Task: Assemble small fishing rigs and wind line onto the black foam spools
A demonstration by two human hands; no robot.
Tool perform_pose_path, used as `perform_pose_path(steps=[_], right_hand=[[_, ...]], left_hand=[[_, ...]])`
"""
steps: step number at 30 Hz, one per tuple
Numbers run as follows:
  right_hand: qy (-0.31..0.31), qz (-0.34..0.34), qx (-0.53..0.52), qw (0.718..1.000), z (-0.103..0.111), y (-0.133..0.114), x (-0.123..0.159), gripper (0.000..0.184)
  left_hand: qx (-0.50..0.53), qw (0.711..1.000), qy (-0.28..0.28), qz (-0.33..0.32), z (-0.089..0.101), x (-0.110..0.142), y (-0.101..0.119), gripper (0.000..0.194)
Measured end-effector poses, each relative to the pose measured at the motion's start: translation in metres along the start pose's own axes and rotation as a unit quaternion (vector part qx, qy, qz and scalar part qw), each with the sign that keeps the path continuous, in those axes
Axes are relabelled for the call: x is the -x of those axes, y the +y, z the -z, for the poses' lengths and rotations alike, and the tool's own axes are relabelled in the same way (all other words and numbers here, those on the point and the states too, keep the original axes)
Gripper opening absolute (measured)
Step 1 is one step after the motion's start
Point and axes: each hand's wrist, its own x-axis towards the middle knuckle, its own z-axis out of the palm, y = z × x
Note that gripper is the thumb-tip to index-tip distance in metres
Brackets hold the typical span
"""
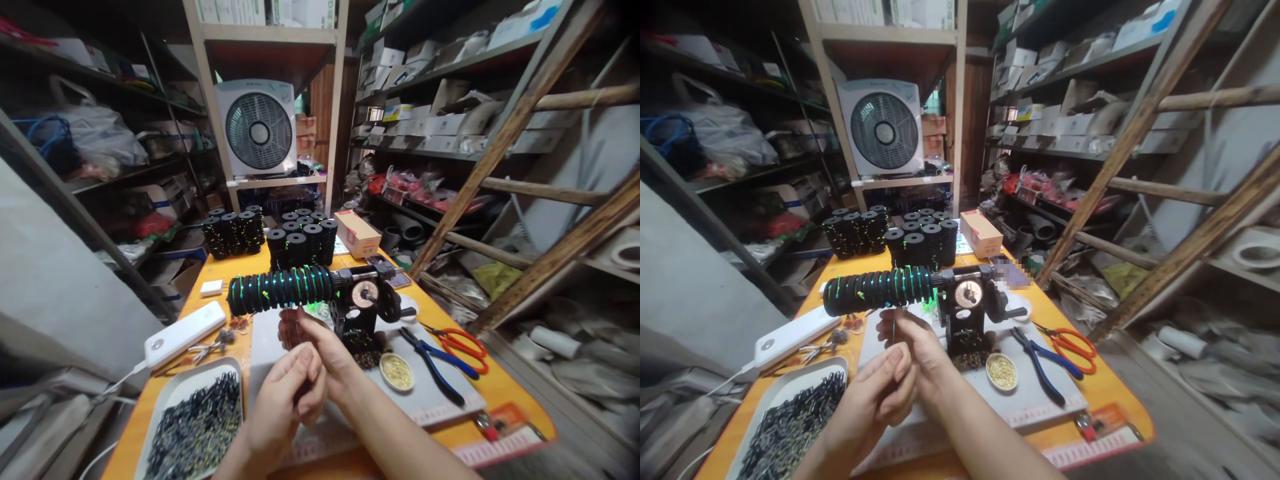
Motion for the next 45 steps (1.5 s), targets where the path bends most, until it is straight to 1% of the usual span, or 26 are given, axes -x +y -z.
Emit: perform_pose_path(steps=[3, 6, 12, 17, 19, 20, 23, 25, 28, 31, 34, 35, 37, 39, 42, 45], right_hand=[[0.014, 0.007, -0.063, 0.998, 0.001, -0.006, -0.002, 0.036], [0.017, 0.013, -0.086, 0.996, 0.005, -0.006, 0.003, 0.032], [-0.033, 0.007, -0.059, 0.998, 0.016, -0.005, 0.008, 0.022], [-0.055, 0.009, -0.031, 0.998, 0.026, -0.004, 0.017, 0.016], [-0.078, 0.006, -0.031, 0.996, 0.03, -0.006, 0.022, 0.022], [-0.098, 0.0, -0.038, 0.994, 0.031, -0.008, 0.024, 0.031], [-0.183, -0.021, -0.055, 0.981, 0.031, -0.014, 0.028, 0.071], [-0.234, -0.024, -0.033, 0.971, 0.029, -0.018, 0.027, 0.085], [-0.275, -0.021, 0.005, 0.961, 0.024, -0.021, 0.023, 0.087], [-0.289, -0.033, 0.018, 0.956, 0.017, -0.021, 0.021, 0.081], [-0.282, -0.069, 0.034, 0.956, 0.011, -0.02, 0.021, 0.06], [-0.272, -0.082, 0.037, 0.958, 0.009, -0.019, 0.021, 0.053], [-0.24, -0.094, 0.04, 0.965, 0.007, -0.016, 0.021, 0.046], [-0.202, -0.079, 0.048, 0.975, 0.006, -0.014, 0.021, 0.044], [-0.141, -0.035, 0.067, 0.987, 0.007, -0.013, 0.023, 0.046], [-0.103, 0.004, 0.083, 0.991, 0.01, -0.014, 0.027, 0.048]], left_hand=[[0.0, 1.0, -0.004, 0.005, 0.001, -0.001, -0.001, 0.029], [-0.01, 1.0, -0.013, 0.006, 0.002, -0.002, 0.0, 0.029], [-0.018, 0.999, -0.014, 0.035, 0.003, -0.001, 0.001, 0.029], [-0.024, 0.999, -0.016, 0.037, 0.004, 0.001, 0.002, 0.03], [-0.04, 0.998, -0.01, 0.041, 0.005, 0.003, 0.002, 0.031], [-0.047, 0.998, -0.009, 0.043, 0.005, 0.005, 0.001, 0.031], [-0.051, 0.997, -0.02, 0.049, 0.007, 0.008, -0.003, 0.031], [-0.046, 0.997, -0.035, 0.056, 0.009, 0.011, -0.007, 0.031], [-0.042, 0.996, -0.043, 0.069, 0.011, 0.013, -0.011, 0.032], [-0.04, 0.996, -0.035, 0.077, 0.012, 0.017, -0.012, 0.032], [-0.073, 0.992, -0.033, 0.097, 0.012, 0.021, -0.01, 0.031], [-0.084, 0.99, -0.034, 0.105, 0.012, 0.021, -0.01, 0.032], [-0.097, 0.988, -0.034, 0.115, 0.011, 0.021, -0.01, 0.033], [-0.097, 0.988, -0.021, 0.114, 0.011, 0.019, -0.013, 0.034], [-0.091, 0.99, -0.004, 0.104, 0.012, 0.014, -0.019, 0.036], [-0.084, 0.992, -0.008, 0.096, 0.012, 0.012, -0.021, 0.036]])
